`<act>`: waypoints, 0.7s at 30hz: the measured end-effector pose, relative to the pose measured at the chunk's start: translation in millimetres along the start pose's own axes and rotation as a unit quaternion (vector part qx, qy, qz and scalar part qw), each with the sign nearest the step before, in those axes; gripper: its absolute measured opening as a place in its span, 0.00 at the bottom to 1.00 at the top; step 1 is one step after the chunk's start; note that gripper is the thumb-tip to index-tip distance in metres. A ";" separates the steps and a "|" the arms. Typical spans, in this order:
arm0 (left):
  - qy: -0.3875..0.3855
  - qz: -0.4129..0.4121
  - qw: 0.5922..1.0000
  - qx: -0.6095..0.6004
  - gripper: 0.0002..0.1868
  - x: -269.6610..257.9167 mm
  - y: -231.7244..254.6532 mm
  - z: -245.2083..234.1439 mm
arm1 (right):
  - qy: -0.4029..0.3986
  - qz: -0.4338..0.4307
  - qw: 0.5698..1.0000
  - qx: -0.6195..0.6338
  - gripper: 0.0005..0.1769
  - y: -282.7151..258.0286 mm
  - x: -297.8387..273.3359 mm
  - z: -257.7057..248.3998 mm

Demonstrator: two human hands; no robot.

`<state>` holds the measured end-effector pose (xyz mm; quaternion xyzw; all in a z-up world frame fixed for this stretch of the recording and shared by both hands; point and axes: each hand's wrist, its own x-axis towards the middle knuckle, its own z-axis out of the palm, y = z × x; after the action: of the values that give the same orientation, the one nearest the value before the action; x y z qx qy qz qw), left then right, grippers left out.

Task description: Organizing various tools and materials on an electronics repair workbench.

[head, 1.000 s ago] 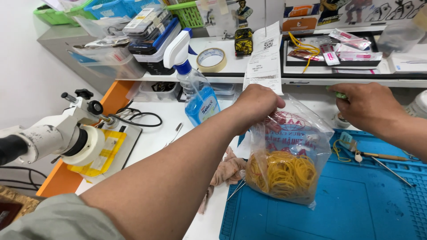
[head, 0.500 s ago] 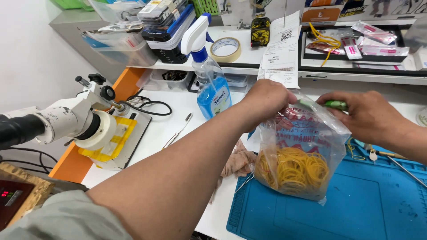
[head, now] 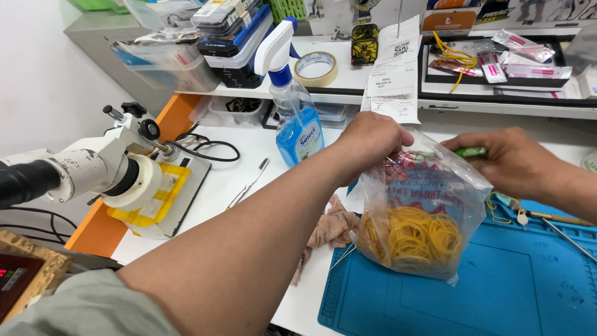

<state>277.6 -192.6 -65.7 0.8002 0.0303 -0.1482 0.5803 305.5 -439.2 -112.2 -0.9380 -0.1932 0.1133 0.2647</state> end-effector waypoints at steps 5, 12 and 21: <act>-0.002 -0.010 1.000 0.004 0.14 -0.8 3.6 -0.2 | 0.099 -0.056 0.993 0.021 0.16 14.5 28.9 6.2; 0.005 -0.016 1.000 0.003 0.14 1.8 1.4 -1.3 | 0.042 0.034 0.998 0.045 0.14 -19.8 -10.0 -5.9; -0.003 -0.017 1.000 -0.011 0.12 -10.3 8.9 -6.1 | 0.124 0.042 0.967 -0.217 0.23 -35.9 -1.1 0.9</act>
<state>271.0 -188.5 -53.0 0.7927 0.0439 -0.1606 0.5865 293.4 -411.1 -93.4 -0.9869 -0.1397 -0.0375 0.0718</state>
